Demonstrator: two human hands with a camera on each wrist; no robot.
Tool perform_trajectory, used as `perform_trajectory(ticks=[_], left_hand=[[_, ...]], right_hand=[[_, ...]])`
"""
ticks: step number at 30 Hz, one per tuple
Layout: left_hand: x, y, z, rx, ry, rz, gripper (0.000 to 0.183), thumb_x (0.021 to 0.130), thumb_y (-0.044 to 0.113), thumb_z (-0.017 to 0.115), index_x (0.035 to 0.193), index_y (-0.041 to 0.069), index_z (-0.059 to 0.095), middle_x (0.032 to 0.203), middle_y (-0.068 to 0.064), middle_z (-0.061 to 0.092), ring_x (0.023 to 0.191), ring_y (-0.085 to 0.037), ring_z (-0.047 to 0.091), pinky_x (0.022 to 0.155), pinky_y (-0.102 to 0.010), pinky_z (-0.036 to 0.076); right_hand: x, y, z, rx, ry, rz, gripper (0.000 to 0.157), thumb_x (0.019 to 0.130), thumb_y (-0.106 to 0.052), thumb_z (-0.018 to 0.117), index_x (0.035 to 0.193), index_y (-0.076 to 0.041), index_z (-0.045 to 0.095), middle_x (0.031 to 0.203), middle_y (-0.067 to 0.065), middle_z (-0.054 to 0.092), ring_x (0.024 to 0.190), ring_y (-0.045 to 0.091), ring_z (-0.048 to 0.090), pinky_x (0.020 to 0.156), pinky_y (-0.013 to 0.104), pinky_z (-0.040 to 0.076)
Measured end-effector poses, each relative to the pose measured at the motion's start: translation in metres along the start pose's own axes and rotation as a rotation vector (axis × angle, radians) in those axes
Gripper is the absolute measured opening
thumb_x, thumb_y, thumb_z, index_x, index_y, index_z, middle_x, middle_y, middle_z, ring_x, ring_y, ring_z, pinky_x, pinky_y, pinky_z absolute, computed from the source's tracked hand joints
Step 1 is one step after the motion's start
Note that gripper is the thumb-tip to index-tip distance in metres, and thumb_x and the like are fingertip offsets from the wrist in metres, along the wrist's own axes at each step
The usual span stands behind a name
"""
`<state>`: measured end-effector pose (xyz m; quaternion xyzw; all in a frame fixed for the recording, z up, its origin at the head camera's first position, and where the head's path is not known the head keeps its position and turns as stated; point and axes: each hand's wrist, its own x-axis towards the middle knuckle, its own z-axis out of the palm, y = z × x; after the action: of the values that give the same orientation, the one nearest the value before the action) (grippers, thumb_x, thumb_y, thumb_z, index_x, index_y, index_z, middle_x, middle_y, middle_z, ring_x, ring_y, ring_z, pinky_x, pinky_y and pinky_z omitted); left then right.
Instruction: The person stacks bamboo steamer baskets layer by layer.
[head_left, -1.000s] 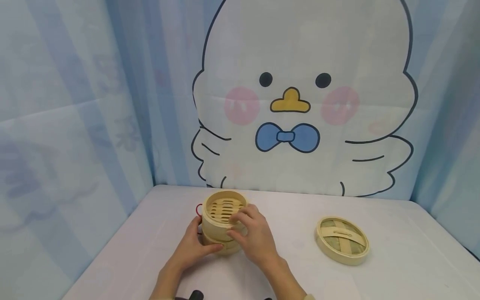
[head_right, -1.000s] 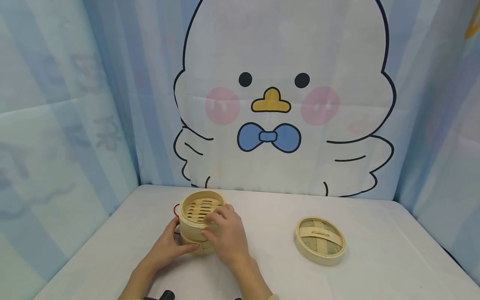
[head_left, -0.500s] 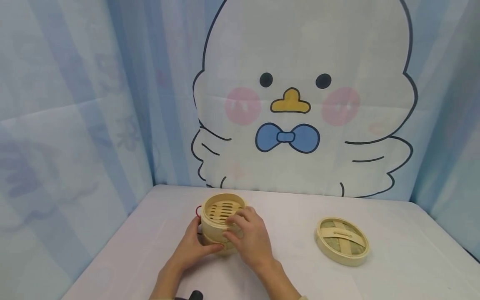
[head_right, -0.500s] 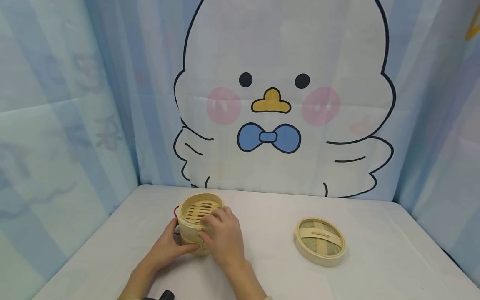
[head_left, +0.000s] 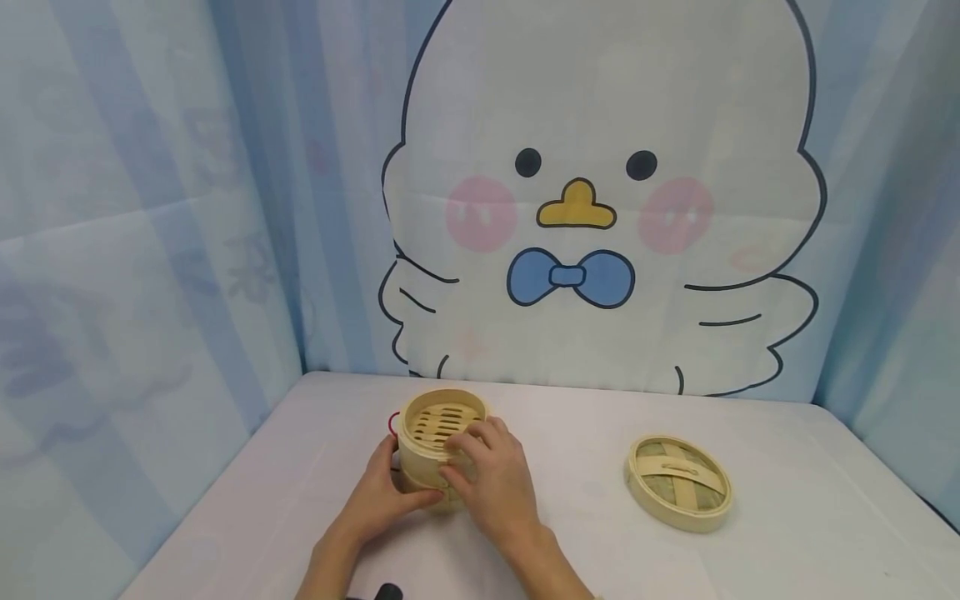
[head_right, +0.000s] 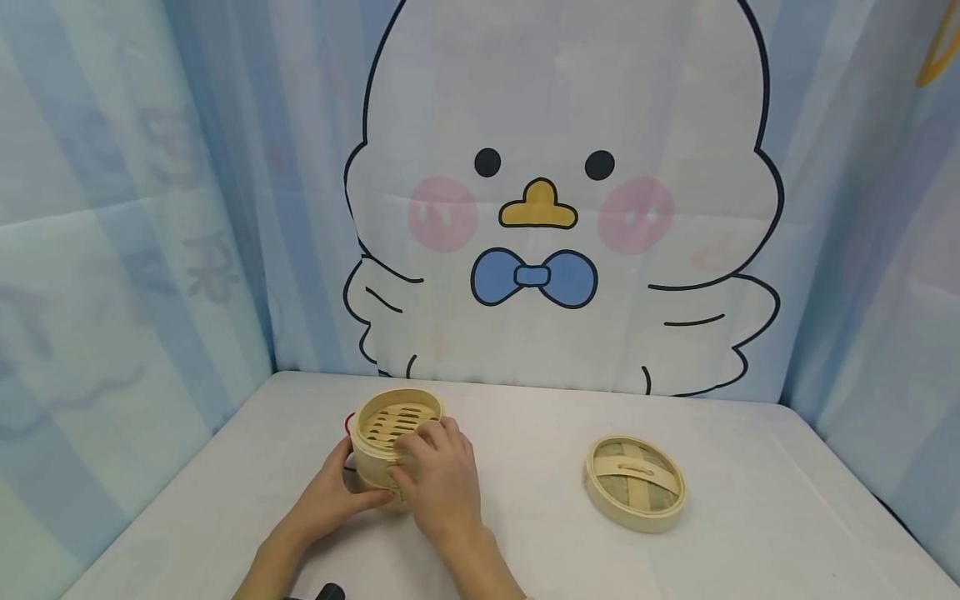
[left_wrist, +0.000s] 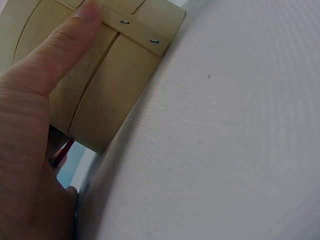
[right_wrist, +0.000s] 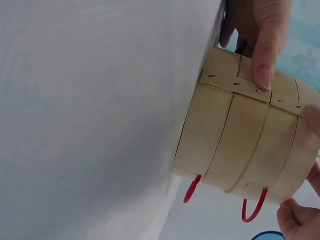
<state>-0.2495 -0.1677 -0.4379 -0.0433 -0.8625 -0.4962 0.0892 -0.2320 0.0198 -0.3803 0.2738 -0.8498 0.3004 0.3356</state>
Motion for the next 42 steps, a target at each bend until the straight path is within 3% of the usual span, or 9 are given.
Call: perform_trajectory(ticks=[7, 15, 30, 36, 42], left_hand=[[0.0, 0.001, 0.0, -0.01, -0.002, -0.004, 0.113, 0.054, 0.048, 0.087, 0.142, 0.011, 0.027, 0.139, -0.012, 0.036, 0.121, -0.025, 0.04, 0.098, -0.049, 0.035], [0.0, 0.002, -0.005, -0.095, -0.022, -0.024, 0.126, 0.058, 0.042, 0.087, 0.148, 0.008, 0.006, 0.149, -0.017, 0.021, 0.133, -0.033, 0.026, 0.105, -0.056, 0.022], [0.002, 0.014, -0.017, -0.093, -0.02, -0.061, 0.126, 0.061, 0.042, 0.086, 0.149, 0.01, 0.0, 0.153, -0.018, 0.01, 0.137, -0.04, 0.013, 0.105, -0.059, 0.018], [0.001, 0.021, -0.021, -0.09, -0.008, -0.031, 0.123, 0.063, 0.043, 0.084, 0.149, 0.013, 0.002, 0.154, -0.014, 0.006, 0.138, -0.038, 0.008, 0.104, -0.059, 0.019], [0.001, 0.03, -0.021, -0.098, 0.002, -0.025, 0.12, 0.063, 0.045, 0.084, 0.149, 0.019, 0.004, 0.154, -0.01, 0.005, 0.138, -0.038, 0.008, 0.102, -0.061, 0.022]], right_hand=[[-0.001, 0.002, -0.004, 0.039, -0.026, -0.008, 0.029, 0.074, -0.026, 0.08, 0.1, -0.019, 0.068, 0.101, -0.005, 0.057, 0.109, 0.017, 0.049, 0.09, 0.042, 0.043], [-0.007, 0.005, -0.014, 0.032, 0.007, 0.039, 0.038, 0.082, -0.037, 0.071, 0.115, -0.021, 0.065, 0.126, 0.008, 0.054, 0.124, 0.038, 0.04, 0.097, 0.057, 0.035], [-0.013, 0.037, -0.061, -0.119, 0.013, 0.058, 0.046, 0.083, -0.035, 0.069, 0.125, -0.02, 0.059, 0.133, 0.009, 0.048, 0.129, 0.033, 0.036, 0.098, 0.058, 0.032], [-0.017, 0.057, -0.084, -0.145, 0.058, 0.048, 0.048, 0.082, -0.031, 0.069, 0.126, -0.015, 0.058, 0.134, 0.009, 0.047, 0.128, 0.034, 0.036, 0.097, 0.058, 0.032], [-0.023, 0.078, -0.109, -0.153, 0.099, 0.092, 0.047, 0.081, -0.025, 0.071, 0.123, -0.01, 0.058, 0.133, 0.012, 0.047, 0.124, 0.034, 0.04, 0.094, 0.058, 0.034]])
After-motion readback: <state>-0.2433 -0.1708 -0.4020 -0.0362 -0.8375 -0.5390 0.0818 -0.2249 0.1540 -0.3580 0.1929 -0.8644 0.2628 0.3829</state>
